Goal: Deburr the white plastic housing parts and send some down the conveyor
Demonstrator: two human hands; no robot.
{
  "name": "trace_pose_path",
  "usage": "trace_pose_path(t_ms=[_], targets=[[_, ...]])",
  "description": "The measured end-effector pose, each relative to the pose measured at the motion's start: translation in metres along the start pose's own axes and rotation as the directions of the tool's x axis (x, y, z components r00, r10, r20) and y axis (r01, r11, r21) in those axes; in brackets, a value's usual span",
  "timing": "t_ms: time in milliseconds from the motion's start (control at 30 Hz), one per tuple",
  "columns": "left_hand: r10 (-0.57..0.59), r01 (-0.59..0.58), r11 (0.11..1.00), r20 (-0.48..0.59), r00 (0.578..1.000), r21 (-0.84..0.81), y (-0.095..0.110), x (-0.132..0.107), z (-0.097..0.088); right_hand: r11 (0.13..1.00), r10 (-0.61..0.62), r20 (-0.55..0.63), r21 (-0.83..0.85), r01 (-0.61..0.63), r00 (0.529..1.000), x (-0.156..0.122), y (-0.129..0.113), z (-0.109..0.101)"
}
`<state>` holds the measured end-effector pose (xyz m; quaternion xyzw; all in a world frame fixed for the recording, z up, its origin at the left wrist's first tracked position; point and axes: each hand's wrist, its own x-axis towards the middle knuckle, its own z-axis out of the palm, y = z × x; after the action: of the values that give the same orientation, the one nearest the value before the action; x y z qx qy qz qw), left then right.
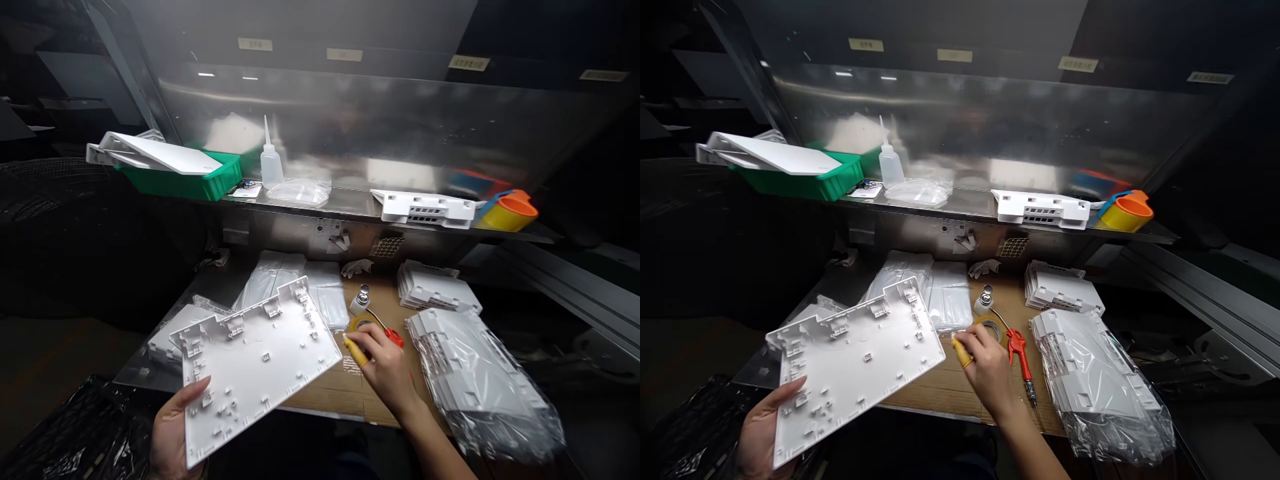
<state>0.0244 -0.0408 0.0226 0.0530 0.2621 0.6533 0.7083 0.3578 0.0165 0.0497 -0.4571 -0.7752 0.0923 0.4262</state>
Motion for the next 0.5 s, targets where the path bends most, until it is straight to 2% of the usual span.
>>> trace_pose_path(t_ms=[100,233,300,400,500], targets=[[-0.019,0.039,0.993,-0.172,0.985,0.115,-0.001,-0.005,-0.013,0.991,0.119,-0.075,0.062,-0.115,0.990,0.006,0.004,-0.007],[-0.034,0.115,0.964,-0.319,0.947,0.241,-0.010,-0.015,-0.013,0.978,0.148,-0.213,0.179,-0.110,0.966,0.029,-0.016,-0.014],[-0.022,0.125,0.949,-0.333,0.943,0.290,-0.017,-0.019,-0.007,0.977,0.135,-0.230,0.192,-0.091,0.964,0.039,-0.025,-0.012],[0.006,0.109,0.935,-0.322,0.947,0.337,-0.024,-0.023,0.000,0.982,0.133,-0.192,0.156,-0.103,0.972,0.044,-0.028,-0.009],[-0.075,0.158,0.956,-0.315,0.946,0.248,-0.025,-0.024,0.004,0.984,0.151,-0.200,0.126,-0.127,0.968,0.040,-0.021,-0.009]])
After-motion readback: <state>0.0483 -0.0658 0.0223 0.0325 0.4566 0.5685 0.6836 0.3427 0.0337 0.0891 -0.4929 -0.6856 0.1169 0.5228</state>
